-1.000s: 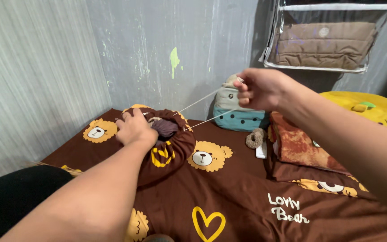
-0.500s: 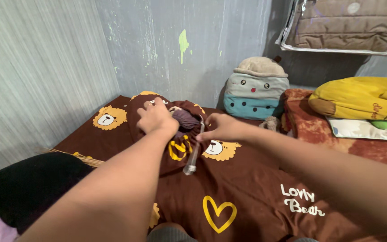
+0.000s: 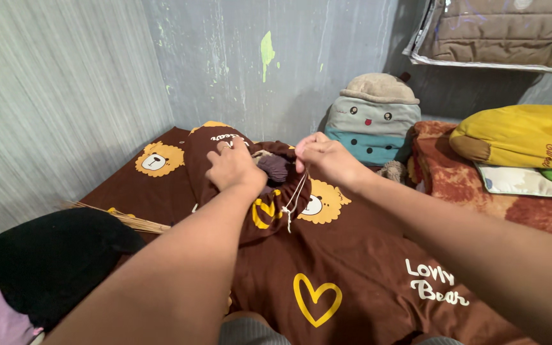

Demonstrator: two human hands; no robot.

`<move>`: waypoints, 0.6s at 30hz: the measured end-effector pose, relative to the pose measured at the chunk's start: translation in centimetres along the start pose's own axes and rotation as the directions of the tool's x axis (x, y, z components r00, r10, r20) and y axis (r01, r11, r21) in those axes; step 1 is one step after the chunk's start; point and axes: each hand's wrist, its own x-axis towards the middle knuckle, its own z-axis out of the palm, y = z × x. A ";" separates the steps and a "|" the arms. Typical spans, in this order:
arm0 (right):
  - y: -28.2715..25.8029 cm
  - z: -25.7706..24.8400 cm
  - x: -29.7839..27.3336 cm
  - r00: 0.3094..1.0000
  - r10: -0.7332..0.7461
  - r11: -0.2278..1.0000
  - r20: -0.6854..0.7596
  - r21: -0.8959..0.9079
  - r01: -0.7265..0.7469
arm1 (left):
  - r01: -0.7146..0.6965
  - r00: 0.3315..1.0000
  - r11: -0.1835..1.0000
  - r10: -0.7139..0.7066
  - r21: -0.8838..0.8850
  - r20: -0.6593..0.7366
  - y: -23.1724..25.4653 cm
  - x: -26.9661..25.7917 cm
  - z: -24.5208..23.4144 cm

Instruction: The person uses a small broom to dust a blue and white plush pillow, then a brown bear-patterned pillow. They then tie the drawstring on the brown pillow to close it.

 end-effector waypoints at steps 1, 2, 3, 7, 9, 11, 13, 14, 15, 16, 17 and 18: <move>-0.6 0.6 -0.2 1.000 -0.010 0.993 -0.016 0.116 0.012 | 0.003 1.000 1.000 -0.003 0.000 0.000 0.1 -0.1 0.0; -1.4 1.2 -0.3 0.999 -0.036 0.977 0.009 0.210 0.033 | 0.006 1.000 1.000 -0.006 0.000 0.000 0.1 -0.3 -0.1; -2.1 1.7 -0.4 0.998 -0.063 0.952 0.029 0.303 0.051 | 0.015 1.000 1.000 -0.015 0.009 0.027 0.1 -0.3 -0.1; -5.3 2.3 1.1 0.999 -0.051 0.880 -0.003 0.472 0.046 | 0.017 0.997 0.998 -0.021 0.054 0.070 0.1 -1.0 -0.3; -6.6 2.0 1.3 1.000 -0.011 0.900 -0.003 0.436 0.012 | 0.020 0.997 0.997 -0.026 0.073 0.076 0.4 -1.5 -0.4; -7.8 2.0 0.9 0.993 0.119 0.871 -0.024 0.483 -0.093 | 0.041 0.994 0.995 -0.050 0.087 0.100 0.7 -2.1 -0.6; -8.9 2.4 -0.4 0.939 0.342 0.750 -0.042 0.614 -0.246 | 0.009 0.998 0.992 -0.017 0.126 0.056 0.8 -3.1 -0.3; -9.5 2.8 -0.9 0.936 0.350 0.761 -0.030 0.592 -0.266 | -0.007 0.999 0.989 0.002 0.146 0.037 0.8 -3.6 -0.1; -10.2 3.0 -1.4 0.932 0.361 0.770 -0.027 0.572 -0.282 | -0.042 0.999 0.986 0.046 0.161 -0.020 0.9 -4.3 0.2; -10.8 3.2 -2.0 0.928 0.372 0.779 -0.024 0.552 -0.298 | -0.075 0.993 0.981 0.090 0.178 -0.076 1.0 -4.9 0.5; -11.3 3.2 -2.8 0.956 0.292 0.823 -0.028 0.516 -0.236 | -0.112 0.981 0.975 0.139 0.194 -0.133 1.3 -5.2 0.8; -11.5 3.2 -3.7 0.977 0.210 0.862 -0.028 0.477 -0.172 | -0.138 0.976 0.972 0.166 0.189 -0.142 1.7 -5.4 1.0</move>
